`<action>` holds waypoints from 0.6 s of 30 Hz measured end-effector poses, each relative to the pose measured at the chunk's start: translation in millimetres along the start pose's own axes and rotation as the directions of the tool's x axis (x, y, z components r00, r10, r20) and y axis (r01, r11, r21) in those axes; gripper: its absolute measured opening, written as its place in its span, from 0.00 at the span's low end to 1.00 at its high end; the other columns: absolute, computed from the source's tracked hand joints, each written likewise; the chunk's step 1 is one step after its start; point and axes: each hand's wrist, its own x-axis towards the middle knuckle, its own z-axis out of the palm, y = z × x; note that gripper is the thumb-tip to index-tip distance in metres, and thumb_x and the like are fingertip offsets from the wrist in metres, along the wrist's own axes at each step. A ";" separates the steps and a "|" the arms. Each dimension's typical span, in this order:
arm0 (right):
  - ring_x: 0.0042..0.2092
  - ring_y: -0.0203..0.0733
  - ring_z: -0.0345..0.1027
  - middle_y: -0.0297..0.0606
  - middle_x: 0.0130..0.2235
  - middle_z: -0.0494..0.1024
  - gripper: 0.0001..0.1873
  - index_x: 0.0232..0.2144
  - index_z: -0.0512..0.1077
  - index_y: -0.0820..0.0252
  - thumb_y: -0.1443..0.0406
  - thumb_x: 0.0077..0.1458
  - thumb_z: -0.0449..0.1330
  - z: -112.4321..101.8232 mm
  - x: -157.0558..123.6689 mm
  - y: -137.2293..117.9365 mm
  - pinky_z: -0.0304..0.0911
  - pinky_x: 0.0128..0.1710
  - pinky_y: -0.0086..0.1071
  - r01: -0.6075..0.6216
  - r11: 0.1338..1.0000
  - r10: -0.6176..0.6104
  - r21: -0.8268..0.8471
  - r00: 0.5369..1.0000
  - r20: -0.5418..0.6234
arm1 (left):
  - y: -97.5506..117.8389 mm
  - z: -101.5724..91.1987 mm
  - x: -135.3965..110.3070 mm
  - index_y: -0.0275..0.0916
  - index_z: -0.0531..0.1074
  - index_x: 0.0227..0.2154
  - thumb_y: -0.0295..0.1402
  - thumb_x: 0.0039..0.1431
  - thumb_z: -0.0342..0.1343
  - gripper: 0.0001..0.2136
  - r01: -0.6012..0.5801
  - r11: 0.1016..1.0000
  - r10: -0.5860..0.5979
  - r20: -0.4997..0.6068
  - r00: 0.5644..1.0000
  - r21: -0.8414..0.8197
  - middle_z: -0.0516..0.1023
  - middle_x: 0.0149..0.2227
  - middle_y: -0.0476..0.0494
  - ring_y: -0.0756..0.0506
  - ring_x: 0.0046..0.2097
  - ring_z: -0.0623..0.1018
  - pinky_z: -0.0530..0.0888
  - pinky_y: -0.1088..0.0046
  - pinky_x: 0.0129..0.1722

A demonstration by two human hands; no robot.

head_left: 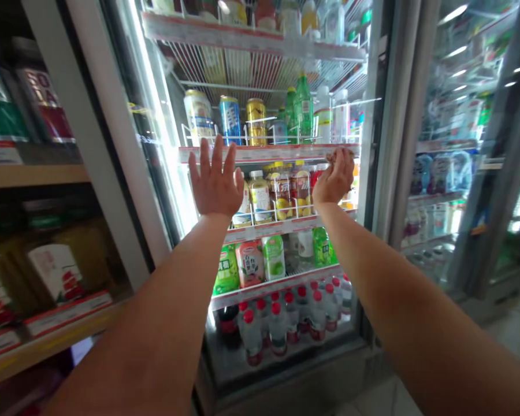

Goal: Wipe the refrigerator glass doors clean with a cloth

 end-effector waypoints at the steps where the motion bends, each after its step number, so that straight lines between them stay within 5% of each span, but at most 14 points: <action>1: 0.72 0.54 0.56 0.53 0.67 0.68 0.33 0.66 0.68 0.69 0.72 0.65 0.39 0.5 -2.3 0.9 0.59 0.69 0.58 -0.015 1.000 0.015 -0.007 1.000 0.000 | -0.4 0.3 0.0 0.35 0.60 0.73 0.38 0.69 0.48 0.31 -0.003 1.000 0.003 -0.001 1.000 0.001 0.48 0.76 0.42 0.38 0.77 0.39 0.35 0.47 0.76; 4: 0.74 0.51 0.51 0.45 0.70 0.66 0.32 0.68 0.67 0.64 0.69 0.67 0.41 -14.0 -14.2 2.7 0.57 0.71 0.53 0.243 0.969 -0.246 0.038 0.961 0.127 | -2.0 2.1 -0.2 0.37 0.60 0.73 0.34 0.68 0.51 0.31 -0.010 1.000 0.010 -0.022 1.000 0.002 0.49 0.76 0.41 0.34 0.77 0.42 0.37 0.44 0.76; 8: 0.76 0.46 0.46 0.34 0.72 0.63 0.30 0.70 0.66 0.54 0.65 0.70 0.43 -42.0 -30.8 7.5 0.50 0.74 0.47 0.653 0.735 -0.671 0.184 0.661 0.335 | -4.4 4.6 -0.8 0.37 0.60 0.73 0.35 0.69 0.50 0.30 -0.030 0.999 0.031 -0.043 0.999 0.027 0.50 0.76 0.41 0.33 0.77 0.43 0.38 0.44 0.76; 9: 0.76 0.46 0.45 0.34 0.72 0.63 0.29 0.69 0.66 0.54 0.65 0.71 0.43 -45.5 -33.4 9.0 0.50 0.75 0.47 0.670 0.716 -0.689 0.195 0.636 0.348 | -4.9 5.0 -0.9 0.38 0.60 0.73 0.35 0.69 0.50 0.30 -0.032 0.999 0.033 -0.046 0.998 0.028 0.50 0.76 0.41 0.33 0.77 0.43 0.38 0.44 0.76; 13: 0.75 0.46 0.49 0.34 0.71 0.64 0.29 0.69 0.67 0.52 0.65 0.69 0.45 -43.6 -38.0 13.6 0.51 0.74 0.47 0.614 0.765 -0.640 0.194 0.689 0.341 | -6.3 5.6 -0.6 0.39 0.60 0.73 0.36 0.70 0.50 0.30 -0.035 0.999 0.036 -0.047 0.998 0.028 0.50 0.76 0.41 0.34 0.77 0.43 0.38 0.43 0.76; 18: 0.72 0.48 0.58 0.38 0.67 0.71 0.30 0.65 0.72 0.54 0.67 0.67 0.43 -29.6 -37.4 16.7 0.56 0.70 0.52 0.308 0.945 -0.322 0.109 0.935 0.150 | -5.8 5.1 -0.3 0.38 0.60 0.73 0.35 0.69 0.51 0.30 -0.024 0.999 0.026 -0.044 0.999 0.044 0.51 0.76 0.40 0.34 0.77 0.44 0.37 0.46 0.76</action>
